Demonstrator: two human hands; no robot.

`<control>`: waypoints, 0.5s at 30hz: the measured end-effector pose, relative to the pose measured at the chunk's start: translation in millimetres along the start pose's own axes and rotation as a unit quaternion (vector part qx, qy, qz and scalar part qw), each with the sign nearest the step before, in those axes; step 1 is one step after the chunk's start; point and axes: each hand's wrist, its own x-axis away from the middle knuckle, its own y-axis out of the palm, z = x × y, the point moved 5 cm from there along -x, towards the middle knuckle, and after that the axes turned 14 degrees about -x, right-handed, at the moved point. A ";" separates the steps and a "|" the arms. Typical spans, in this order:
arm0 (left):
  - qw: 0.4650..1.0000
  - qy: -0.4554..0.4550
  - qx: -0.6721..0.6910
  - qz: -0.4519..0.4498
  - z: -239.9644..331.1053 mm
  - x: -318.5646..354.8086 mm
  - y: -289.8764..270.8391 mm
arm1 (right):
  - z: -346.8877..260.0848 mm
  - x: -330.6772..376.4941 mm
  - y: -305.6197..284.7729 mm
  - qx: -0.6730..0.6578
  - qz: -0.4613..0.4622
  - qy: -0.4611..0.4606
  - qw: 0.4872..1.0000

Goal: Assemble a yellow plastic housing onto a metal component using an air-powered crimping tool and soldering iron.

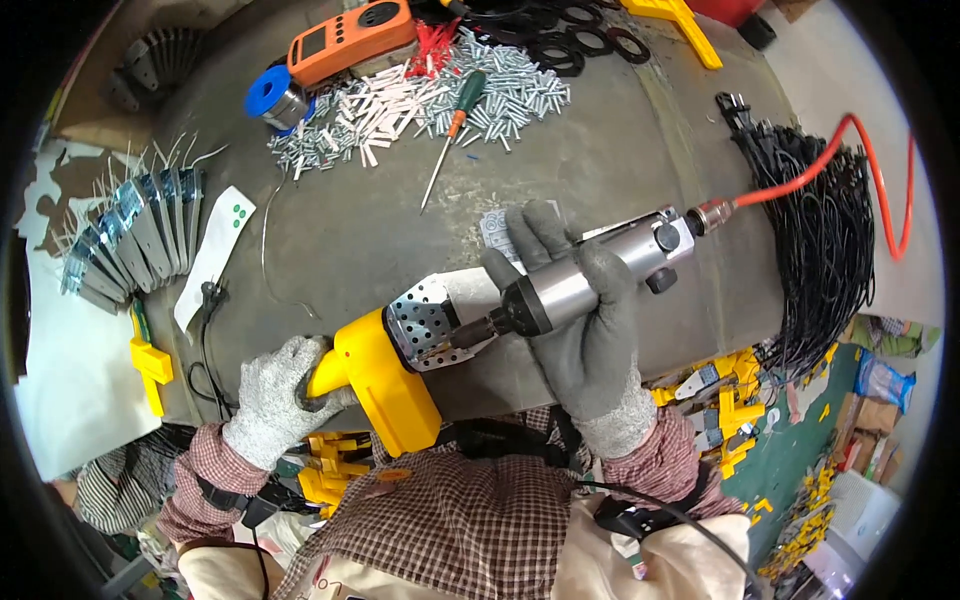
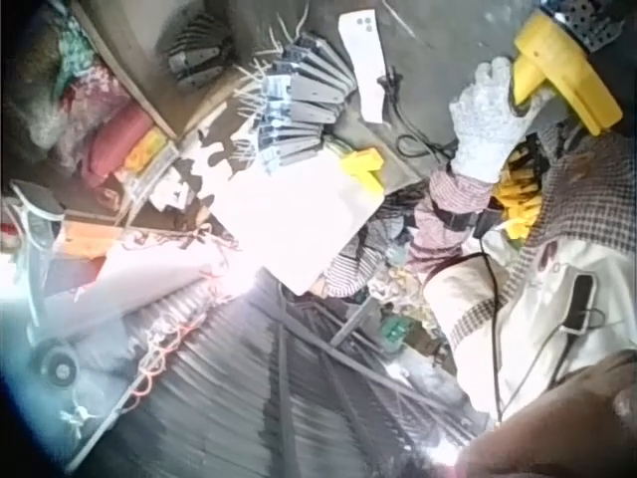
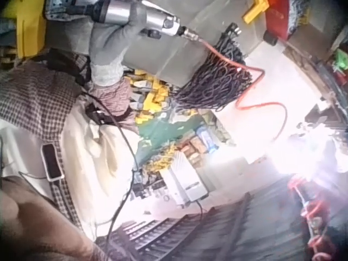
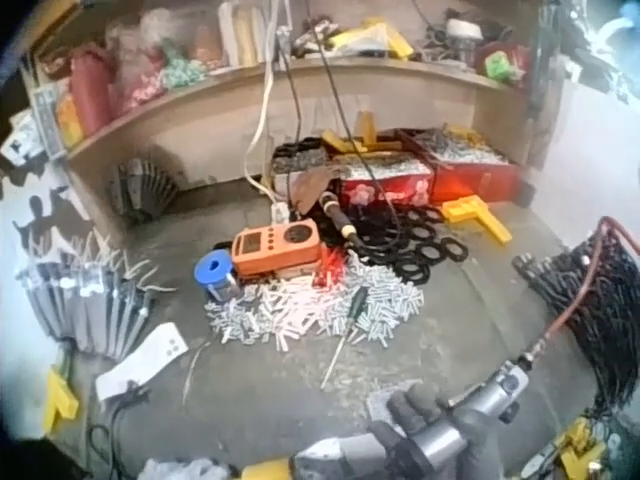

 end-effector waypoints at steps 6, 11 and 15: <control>1.000 -0.004 0.006 0.006 1.6 -5.6 -2.1 | -0.6 4.3 -0.4 0.009 -0.024 -0.028 0.999; 0.999 -0.010 0.022 0.031 -1.7 -4.5 -5.5 | -1.2 0.9 5.4 0.028 -0.038 -0.058 0.997; 0.999 -0.016 0.009 0.042 -0.6 10.8 -4.5 | -79.2 -20.2 -8.2 0.117 -0.026 0.002 0.993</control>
